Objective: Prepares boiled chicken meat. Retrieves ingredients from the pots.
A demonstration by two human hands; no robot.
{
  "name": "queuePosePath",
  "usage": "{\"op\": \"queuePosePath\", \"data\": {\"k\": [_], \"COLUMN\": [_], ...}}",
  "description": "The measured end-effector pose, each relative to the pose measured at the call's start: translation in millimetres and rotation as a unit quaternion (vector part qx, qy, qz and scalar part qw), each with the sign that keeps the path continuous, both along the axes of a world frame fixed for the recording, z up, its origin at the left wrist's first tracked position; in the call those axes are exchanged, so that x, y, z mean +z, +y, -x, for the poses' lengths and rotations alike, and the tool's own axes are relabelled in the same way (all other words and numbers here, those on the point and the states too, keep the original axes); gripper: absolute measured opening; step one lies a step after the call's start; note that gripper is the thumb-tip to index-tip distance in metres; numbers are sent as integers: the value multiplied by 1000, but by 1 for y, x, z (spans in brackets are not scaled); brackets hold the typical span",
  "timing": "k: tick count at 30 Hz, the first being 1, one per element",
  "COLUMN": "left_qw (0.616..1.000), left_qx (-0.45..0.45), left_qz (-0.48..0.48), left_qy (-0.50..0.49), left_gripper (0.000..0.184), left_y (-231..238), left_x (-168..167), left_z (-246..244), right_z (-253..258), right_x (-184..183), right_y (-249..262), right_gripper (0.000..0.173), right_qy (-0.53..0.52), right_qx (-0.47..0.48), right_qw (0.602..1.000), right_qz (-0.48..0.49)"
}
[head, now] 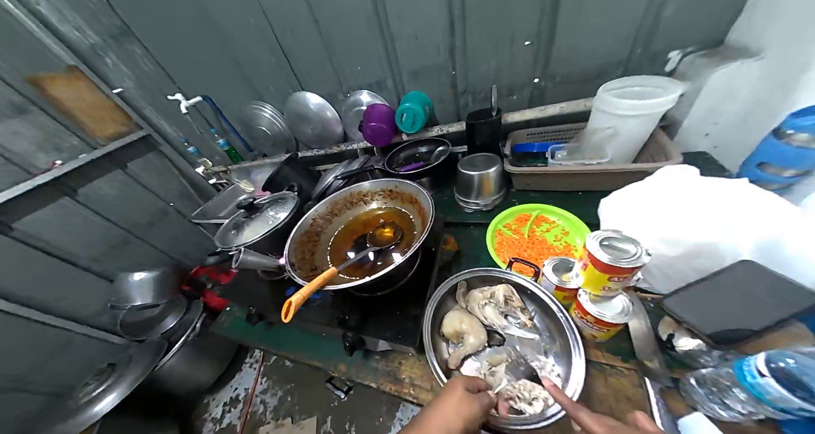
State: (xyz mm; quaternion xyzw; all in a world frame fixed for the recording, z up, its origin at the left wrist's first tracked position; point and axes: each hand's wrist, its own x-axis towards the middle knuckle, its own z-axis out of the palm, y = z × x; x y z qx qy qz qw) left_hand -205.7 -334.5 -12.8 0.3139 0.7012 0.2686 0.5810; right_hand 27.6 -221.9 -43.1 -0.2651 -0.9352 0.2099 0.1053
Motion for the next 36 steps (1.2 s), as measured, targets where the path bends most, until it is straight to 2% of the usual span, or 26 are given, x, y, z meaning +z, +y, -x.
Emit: {"op": "queuePosePath", "data": {"k": [3, 6, 9, 11, 13, 14, 16, 18, 21, 25, 28, 33, 36], "left_qw": [999, 996, 995, 994, 991, 989, 982, 974, 972, 957, 942, 946, 948], "left_qx": [24, 64, 63, 68, 83, 88, 91, 95, 89, 81, 78, 90, 71], "left_qz": [-1, 2, 3, -15, -54, -76, -125, -175, -209, -276, -297, -286, -280], "left_qy": [-28, -59, -78, -83, -84, -92, -110, -105, -59, 35, 136, 123, 134], "left_gripper": [28, 28, 27, 27, 27, 28, 28, 22, 20, 16, 18, 21, 22], "left_y": [-16, -21, -21, -26, -30, -30, -23, -12, 0, 10, 11, 8, 5], "left_x": [-5, -9, -6, -1, 7, 13, 26, 36, 43, 34, 27, 12, 7], "left_z": [2, 4, 3, 5, 8, 8, 3, -5, -13, -15, -20, -34, -38], "right_z": [-14, -14, -6, -9, -14, -15, -3, 15, 40, 55, 55, 54, 53], "right_x": [-7, 2, 4, 3, 6, 10, 17, 25, 26, 36, 35, 33, 27], "right_y": [12, 4, 1, 14, 23, 24, 15, 4, -12, -23, -24, -30, -29], "right_gripper": [50, 49, 51, 50, 50, 51, 52, 47, 33, 24, 23, 16, 22], "right_qy": [-6, 42, -7, -13, 38, 57, 165, 226, 300, 318, 318, 295, 273], "right_qx": [-36, 4, -4, -50, -87, -96, -125, -146, -150, -150, -134, -125, -102], "right_qw": [999, 999, 1000, 997, 982, 965, 892, 824, 777, 733, 736, 749, 745], "right_qz": [10, -5, -1, 51, 164, 238, 401, 499, 533, 583, 582, 580, 600]}}
